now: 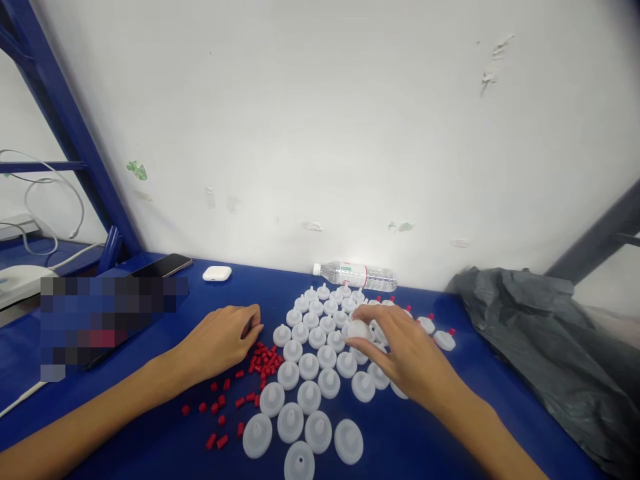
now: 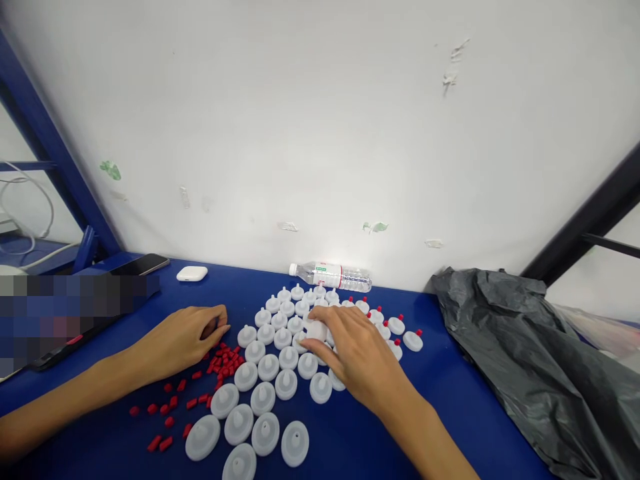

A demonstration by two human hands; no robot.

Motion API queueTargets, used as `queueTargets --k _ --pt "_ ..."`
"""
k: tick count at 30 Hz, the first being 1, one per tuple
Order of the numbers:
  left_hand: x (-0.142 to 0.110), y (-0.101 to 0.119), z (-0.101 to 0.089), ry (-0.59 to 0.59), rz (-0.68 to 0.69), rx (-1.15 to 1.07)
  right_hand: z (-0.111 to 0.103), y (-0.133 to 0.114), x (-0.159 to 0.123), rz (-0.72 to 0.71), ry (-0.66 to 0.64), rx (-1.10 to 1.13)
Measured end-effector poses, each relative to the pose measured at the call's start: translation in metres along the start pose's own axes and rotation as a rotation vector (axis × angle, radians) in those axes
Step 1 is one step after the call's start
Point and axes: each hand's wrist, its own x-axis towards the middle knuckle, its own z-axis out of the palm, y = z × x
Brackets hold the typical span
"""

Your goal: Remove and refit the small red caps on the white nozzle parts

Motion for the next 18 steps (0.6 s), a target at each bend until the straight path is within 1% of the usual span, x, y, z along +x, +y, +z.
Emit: queueTargets --k 5,10,13,18 --pt "-0.002 -0.001 -0.002 0.024 0.007 -0.072 0.005 -0.008 0.001 -0.038 -0.017 0.036" --pt "0.000 -0.002 -0.001 0.051 0.018 -0.090 0.006 -0.016 0.002 -0.085 -0.035 0.098" --pt "0.003 -0.004 0.001 0.063 0.013 -0.101 0.006 -0.020 0.003 -0.112 -0.011 0.082" --pt "0.005 -0.013 0.007 0.076 0.063 -0.154 0.008 -0.020 0.001 -0.090 -0.026 0.053"
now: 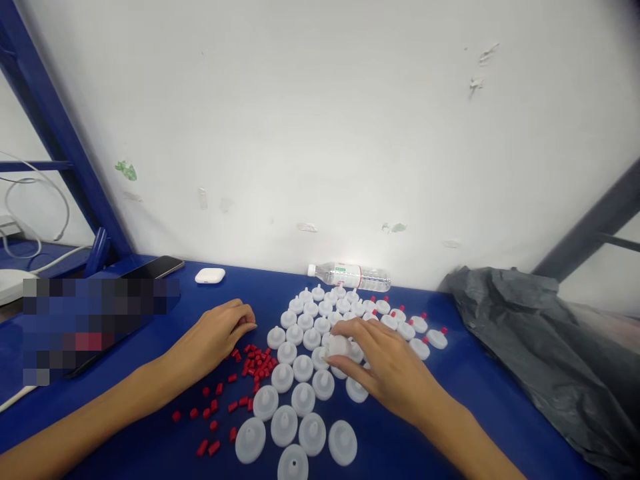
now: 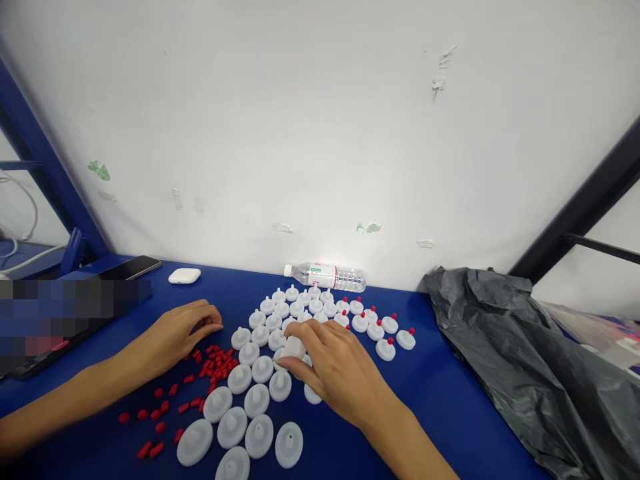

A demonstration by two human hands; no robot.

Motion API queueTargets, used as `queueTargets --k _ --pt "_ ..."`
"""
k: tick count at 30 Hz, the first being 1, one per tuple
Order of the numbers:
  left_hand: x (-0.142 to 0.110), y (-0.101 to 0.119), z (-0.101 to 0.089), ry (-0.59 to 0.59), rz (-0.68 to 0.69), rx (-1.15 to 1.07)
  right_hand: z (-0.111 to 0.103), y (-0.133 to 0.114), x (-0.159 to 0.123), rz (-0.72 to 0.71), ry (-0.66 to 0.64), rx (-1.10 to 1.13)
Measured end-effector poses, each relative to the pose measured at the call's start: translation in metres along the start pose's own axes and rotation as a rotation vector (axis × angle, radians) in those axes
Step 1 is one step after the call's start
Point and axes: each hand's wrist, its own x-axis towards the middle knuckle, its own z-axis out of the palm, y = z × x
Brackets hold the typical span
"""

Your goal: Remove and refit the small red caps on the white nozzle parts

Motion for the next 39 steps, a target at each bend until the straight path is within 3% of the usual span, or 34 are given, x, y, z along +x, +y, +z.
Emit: queueTargets --k 13,22,31,39 --pt "0.003 -0.001 -0.006 -0.014 -0.065 0.056 0.000 -0.001 0.000 -0.023 -0.025 -0.007" --pt "-0.003 0.003 -0.003 0.004 -0.030 0.063 0.002 -0.003 0.001 -0.020 -0.018 0.012" --pt "-0.010 0.021 -0.001 0.209 0.121 -0.138 0.006 -0.013 0.003 -0.061 0.050 0.009" --pt "-0.017 0.039 0.003 0.235 0.206 -0.292 0.010 -0.020 0.006 -0.097 0.046 0.005"
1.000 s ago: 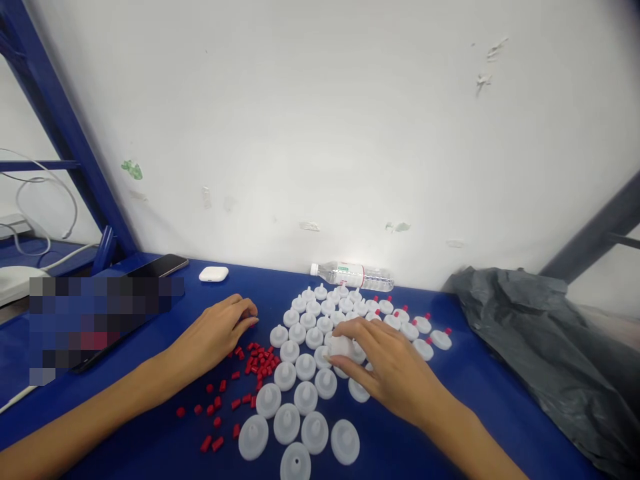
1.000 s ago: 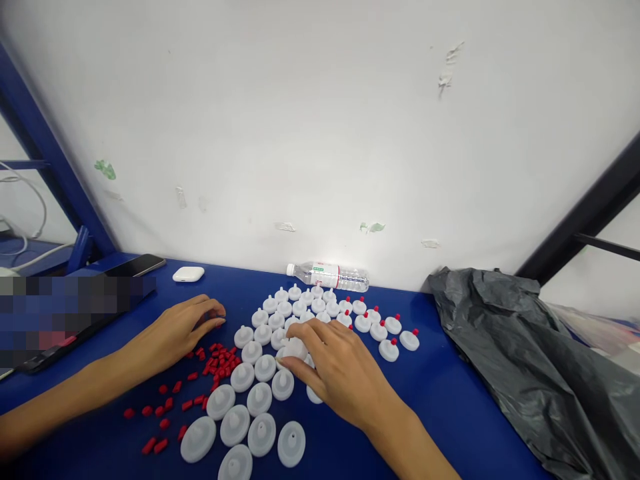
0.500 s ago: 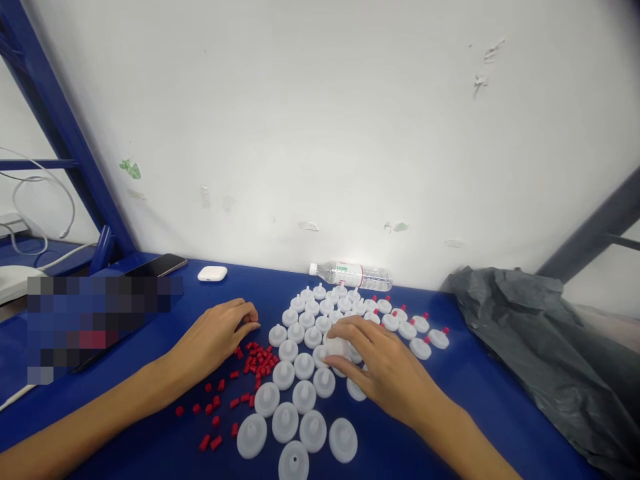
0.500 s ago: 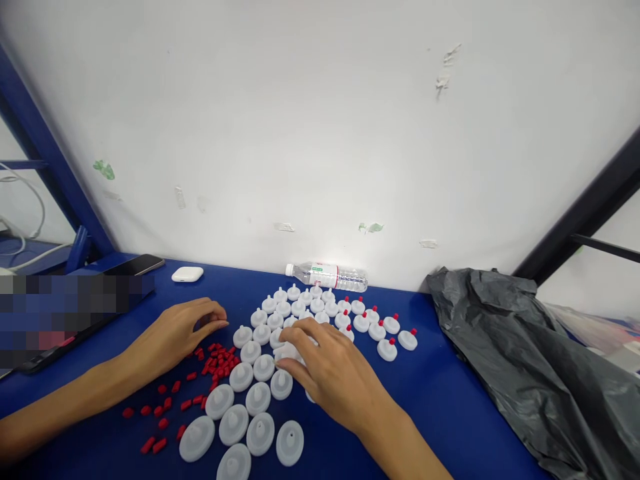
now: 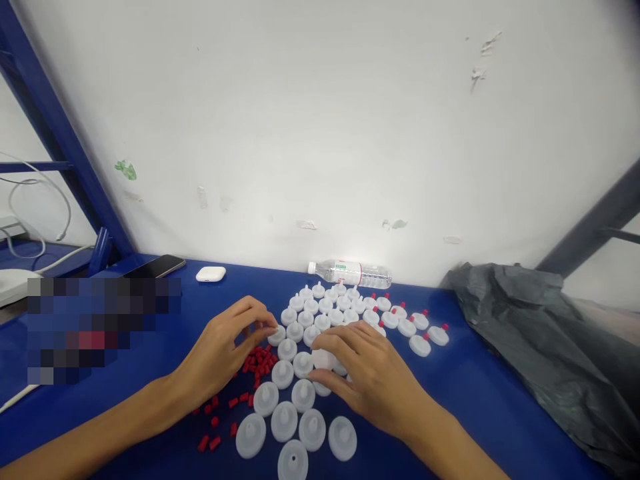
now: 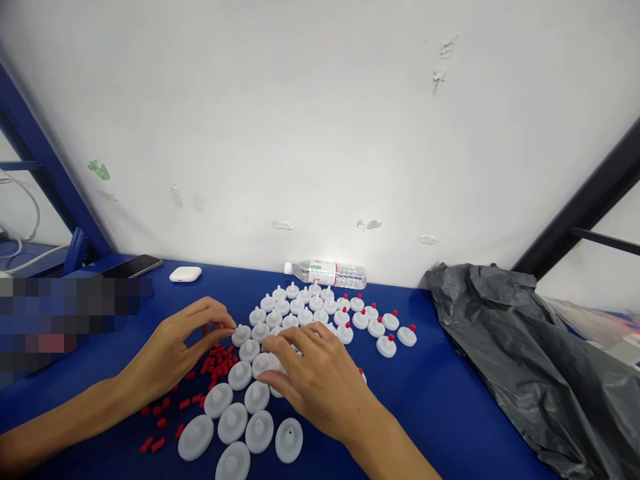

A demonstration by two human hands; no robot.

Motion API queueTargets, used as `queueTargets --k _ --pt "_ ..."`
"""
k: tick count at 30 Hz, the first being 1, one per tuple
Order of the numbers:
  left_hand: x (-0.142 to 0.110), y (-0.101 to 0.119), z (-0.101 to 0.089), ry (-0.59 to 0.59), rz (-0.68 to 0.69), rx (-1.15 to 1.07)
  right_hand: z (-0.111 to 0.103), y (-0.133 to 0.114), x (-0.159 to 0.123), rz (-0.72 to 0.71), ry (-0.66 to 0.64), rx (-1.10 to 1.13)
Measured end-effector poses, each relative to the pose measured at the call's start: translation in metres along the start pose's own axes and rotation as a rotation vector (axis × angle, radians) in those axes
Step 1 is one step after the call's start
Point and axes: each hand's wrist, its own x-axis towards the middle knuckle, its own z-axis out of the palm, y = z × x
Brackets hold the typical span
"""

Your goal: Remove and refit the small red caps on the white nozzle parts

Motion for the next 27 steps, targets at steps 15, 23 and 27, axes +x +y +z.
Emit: queueTargets --k 15,23,27 --pt "-0.018 0.022 0.009 -0.018 0.233 -0.229 0.009 -0.011 0.001 -0.050 0.039 0.022" --pt "-0.021 0.019 0.012 -0.014 0.383 -0.194 0.012 -0.013 0.000 -0.084 0.104 0.003" --pt "-0.019 0.017 0.012 0.012 0.346 -0.192 0.009 -0.013 0.004 -0.093 0.155 0.034"
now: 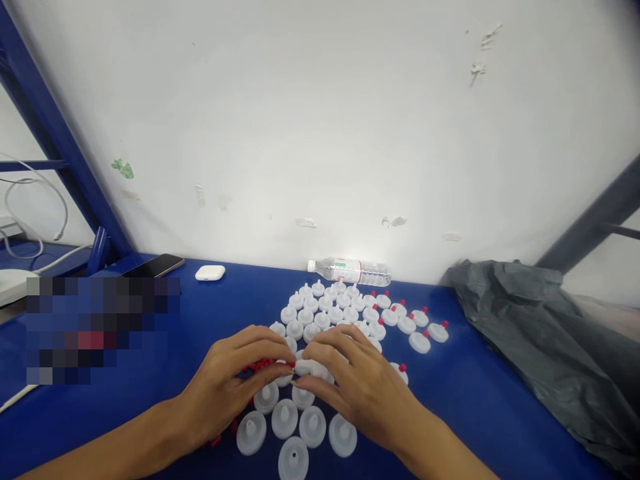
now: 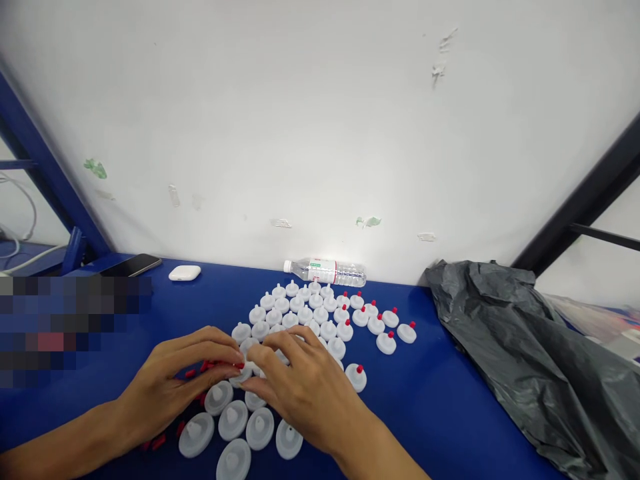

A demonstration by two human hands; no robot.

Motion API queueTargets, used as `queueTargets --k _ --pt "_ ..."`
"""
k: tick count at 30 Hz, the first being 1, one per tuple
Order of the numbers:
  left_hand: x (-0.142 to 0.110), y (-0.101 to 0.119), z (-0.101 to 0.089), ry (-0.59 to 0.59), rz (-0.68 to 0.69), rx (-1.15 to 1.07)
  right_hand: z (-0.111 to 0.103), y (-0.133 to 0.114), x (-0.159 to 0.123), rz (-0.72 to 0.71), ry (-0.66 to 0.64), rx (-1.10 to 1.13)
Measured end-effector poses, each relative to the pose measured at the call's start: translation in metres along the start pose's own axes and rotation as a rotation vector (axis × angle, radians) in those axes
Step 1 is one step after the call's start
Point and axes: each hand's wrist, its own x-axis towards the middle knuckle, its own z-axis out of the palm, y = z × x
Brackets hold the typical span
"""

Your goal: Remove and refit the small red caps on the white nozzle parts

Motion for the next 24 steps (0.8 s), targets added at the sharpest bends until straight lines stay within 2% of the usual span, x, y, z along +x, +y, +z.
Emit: queueTargets --k 10,14,24 --pt "-0.0018 -0.0028 -0.0004 -0.036 0.030 0.158 -0.0005 -0.0021 0.0002 0.011 0.043 0.044" --pt "0.0003 0.0006 -0.0020 -0.069 -0.005 0.225 -0.0033 -0.0005 -0.0009 -0.007 0.001 0.062" --pt "-0.0066 0.0029 -0.0026 -0.156 -0.081 0.101 -0.0049 -0.0057 -0.0004 -0.113 0.093 0.021"
